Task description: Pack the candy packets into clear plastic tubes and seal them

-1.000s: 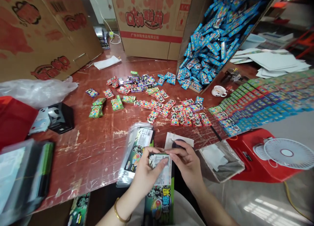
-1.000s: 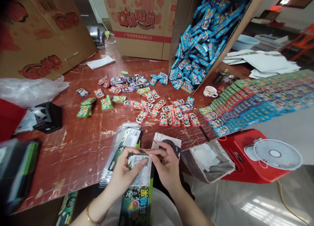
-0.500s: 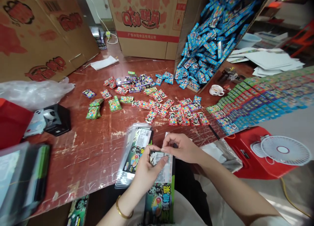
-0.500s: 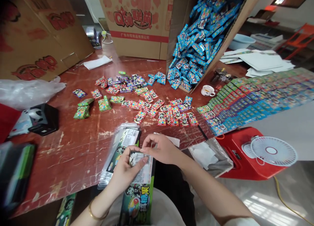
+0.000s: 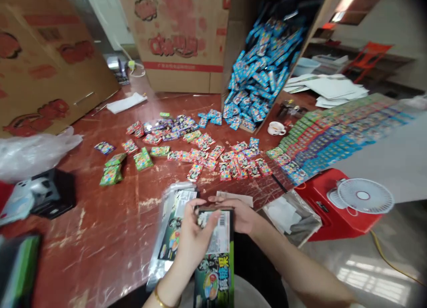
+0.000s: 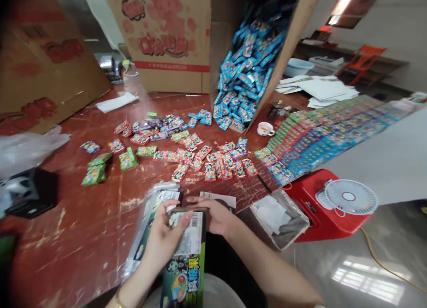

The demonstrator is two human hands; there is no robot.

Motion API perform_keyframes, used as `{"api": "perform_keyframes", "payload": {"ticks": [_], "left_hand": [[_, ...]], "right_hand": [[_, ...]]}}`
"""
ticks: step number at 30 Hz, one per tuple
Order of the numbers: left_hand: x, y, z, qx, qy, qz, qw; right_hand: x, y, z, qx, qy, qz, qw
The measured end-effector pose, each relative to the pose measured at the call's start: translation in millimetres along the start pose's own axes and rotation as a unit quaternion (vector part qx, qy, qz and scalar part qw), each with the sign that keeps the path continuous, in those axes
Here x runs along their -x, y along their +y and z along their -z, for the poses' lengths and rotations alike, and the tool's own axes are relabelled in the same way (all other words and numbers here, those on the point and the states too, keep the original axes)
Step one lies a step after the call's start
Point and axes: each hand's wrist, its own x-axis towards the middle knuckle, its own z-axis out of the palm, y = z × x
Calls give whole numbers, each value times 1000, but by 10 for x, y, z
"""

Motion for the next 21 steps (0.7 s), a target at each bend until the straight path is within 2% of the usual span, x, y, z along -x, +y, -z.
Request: {"api": "perform_keyframes", "payload": {"ticks": [2,4,6,7,8,9,10,11,13,14,17,19,21], "left_hand": [[-132,132,11,1,51,-7,999],[-260,294,-5,-2,105,-19,994],[-352,431,-57,18,94,-54,994],[-378,475,-91,42,70,-81,993],[-392,497,-123,66,40,-105,991],[-395,498,-147,85,17,-125,988],[-392,478,-160,92,6,-137,986],[-383,438,-156,84,3,-136,987],[-356,314,-93,44,23,-117,992],[-338,234,-33,19,34,-109,993],[-265,-48,238,-83,53,-86,991],[-192,-244,461,-173,55,-88,979],[-91,-408,670,-265,59,-109,956]], "right_hand": [[70,8,-32,7,2,49,999],[232,-73,-114,88,-11,119,989],[469,-267,-187,236,2,215,948],[600,-406,-188,323,36,269,907],[726,-568,-147,412,93,315,850],[833,-745,-54,497,176,350,774],[912,-925,91,568,280,377,675],[954,-1096,283,626,389,361,572],[925,-1362,752,709,541,242,382],[869,-1442,994,712,560,225,358],[687,-1476,1589,726,564,219,327],[649,-1396,1816,732,560,231,311],[677,-1317,1895,734,557,244,303]]}}
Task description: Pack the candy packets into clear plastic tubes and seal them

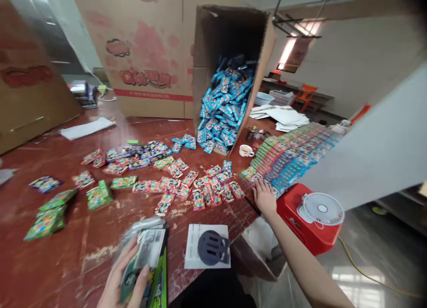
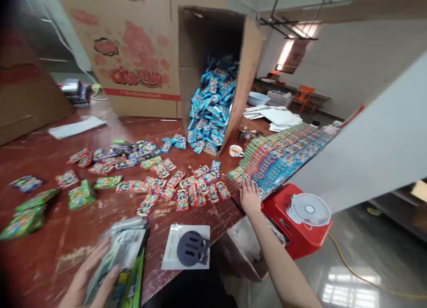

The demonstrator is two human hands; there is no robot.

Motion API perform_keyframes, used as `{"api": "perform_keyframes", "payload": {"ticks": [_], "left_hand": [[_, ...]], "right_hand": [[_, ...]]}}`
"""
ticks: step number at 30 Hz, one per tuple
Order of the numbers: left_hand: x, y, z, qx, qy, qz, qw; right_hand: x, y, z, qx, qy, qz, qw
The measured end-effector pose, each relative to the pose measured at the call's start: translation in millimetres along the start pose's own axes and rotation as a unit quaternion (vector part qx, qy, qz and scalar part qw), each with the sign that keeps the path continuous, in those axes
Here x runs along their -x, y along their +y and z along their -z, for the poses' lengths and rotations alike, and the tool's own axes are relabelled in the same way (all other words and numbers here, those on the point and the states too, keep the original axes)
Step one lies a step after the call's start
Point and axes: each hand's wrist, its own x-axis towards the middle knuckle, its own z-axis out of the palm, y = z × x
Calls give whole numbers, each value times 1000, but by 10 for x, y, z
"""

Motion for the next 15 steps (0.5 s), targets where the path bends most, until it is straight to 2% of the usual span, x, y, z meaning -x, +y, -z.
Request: {"api": "perform_keyframes", "payload": {"ticks": [3,5,6,7,8,10,12,13,15], "left_hand": [[201,-206,111,-121,6,-54,991],[306,-278,95,-203,0,-79,976],[343,-306,60,-251,-4,-77,965],[371,-332,15,-290,-8,-74,954],[392,-355,-34,-318,-10,-74,945],[421,-388,-120,-346,-7,-70,936],[442,-402,-164,-347,1,-64,936],[452,-404,-170,-342,5,-60,938],[470,-405,-164,-330,9,-56,942]], "right_hand": [[45,-166,72,-52,55,26,997],[56,-567,128,-168,102,80,977],[85,-861,153,-245,90,120,958],[136,-1204,176,-318,50,155,934],[210,-1577,196,-372,-34,195,907],[384,-2320,206,-425,-241,250,836],[521,-2920,158,-418,-304,267,813],[556,-3133,119,-410,-332,273,805],[560,-3381,48,-399,-372,287,788]]}}
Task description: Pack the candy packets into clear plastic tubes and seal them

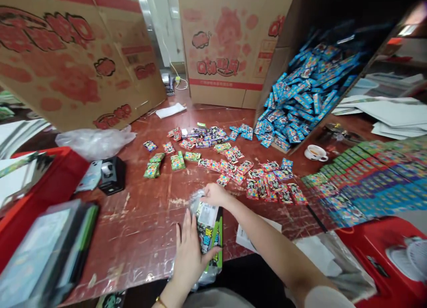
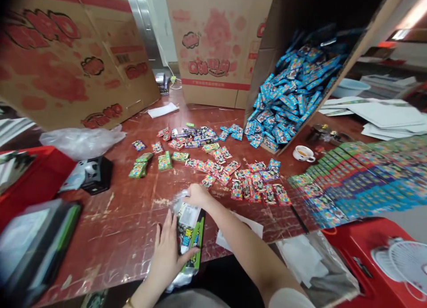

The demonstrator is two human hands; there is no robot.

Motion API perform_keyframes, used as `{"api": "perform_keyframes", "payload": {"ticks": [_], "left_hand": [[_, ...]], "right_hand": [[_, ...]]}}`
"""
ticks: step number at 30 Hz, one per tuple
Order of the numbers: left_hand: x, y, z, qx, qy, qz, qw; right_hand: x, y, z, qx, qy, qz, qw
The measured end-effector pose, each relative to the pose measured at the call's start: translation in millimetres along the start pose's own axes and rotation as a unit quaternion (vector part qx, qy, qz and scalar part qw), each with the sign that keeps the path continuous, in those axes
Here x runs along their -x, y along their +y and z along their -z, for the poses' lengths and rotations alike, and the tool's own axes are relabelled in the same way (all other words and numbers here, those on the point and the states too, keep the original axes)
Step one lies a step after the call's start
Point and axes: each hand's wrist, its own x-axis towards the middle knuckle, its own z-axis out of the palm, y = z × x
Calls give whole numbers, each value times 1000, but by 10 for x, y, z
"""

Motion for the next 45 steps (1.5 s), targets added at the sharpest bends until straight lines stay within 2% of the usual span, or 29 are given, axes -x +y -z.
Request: {"api": "perform_keyframes", "payload": {"ticks": [3,6,10,12,14,17,18,19,21,23,25,27,31,33,35,36,38,40,41,43,45], "left_hand": [[8,-13,25,17,-2,5,1000],[-45,-20,124,20,26,7,999],[-206,-10,505,0,122,0,993],[-287,-11,737,12,141,-26,990],[-352,-26,924,44,131,-54,989],[-426,-46,1085,74,89,-81,990],[-450,-40,1118,74,73,-90,990],[-475,-25,1150,72,57,-102,991],[-524,25,1221,61,25,-129,989],[-548,55,1304,35,-1,-138,990],[-519,6,1387,-9,-15,-130,991],[-432,-138,1450,-47,-6,-126,991],[-240,-451,1524,-23,4,-124,992],[-234,-443,1536,17,-4,-114,993],[-303,-307,1514,63,-11,-97,993],[-354,-216,1486,87,-16,-85,992],[-455,-52,1406,147,-31,-54,987],[-519,41,1313,225,-7,-5,974],[-532,60,1272,267,10,20,964],[-537,71,1213,351,27,59,934],[-545,86,1185,432,6,82,898]], "right_hand": [[-93,-16,30,-35,-79,11,996],[-22,-126,126,-96,-129,27,987],[232,-455,158,-188,-143,43,971],[402,-618,159,-242,-116,54,962],[565,-740,186,-258,-62,71,962],[742,-844,301,-131,131,123,975],[775,-866,353,-68,181,147,970],[794,-882,407,-14,198,174,964],[800,-897,503,43,136,226,964],[789,-877,579,38,62,245,967],[784,-810,645,20,57,229,972],[797,-710,717,18,77,205,976],[836,-577,825,30,86,192,977],[839,-628,806,29,51,206,977],[841,-746,731,33,7,236,971],[850,-810,679,35,8,244,969],[898,-897,569,24,91,209,973],[981,-894,469,-35,209,105,972],[1027,-859,427,-89,232,52,967],[1096,-757,370,-217,191,-26,957],[1109,-666,362,-306,137,-63,940]]}}
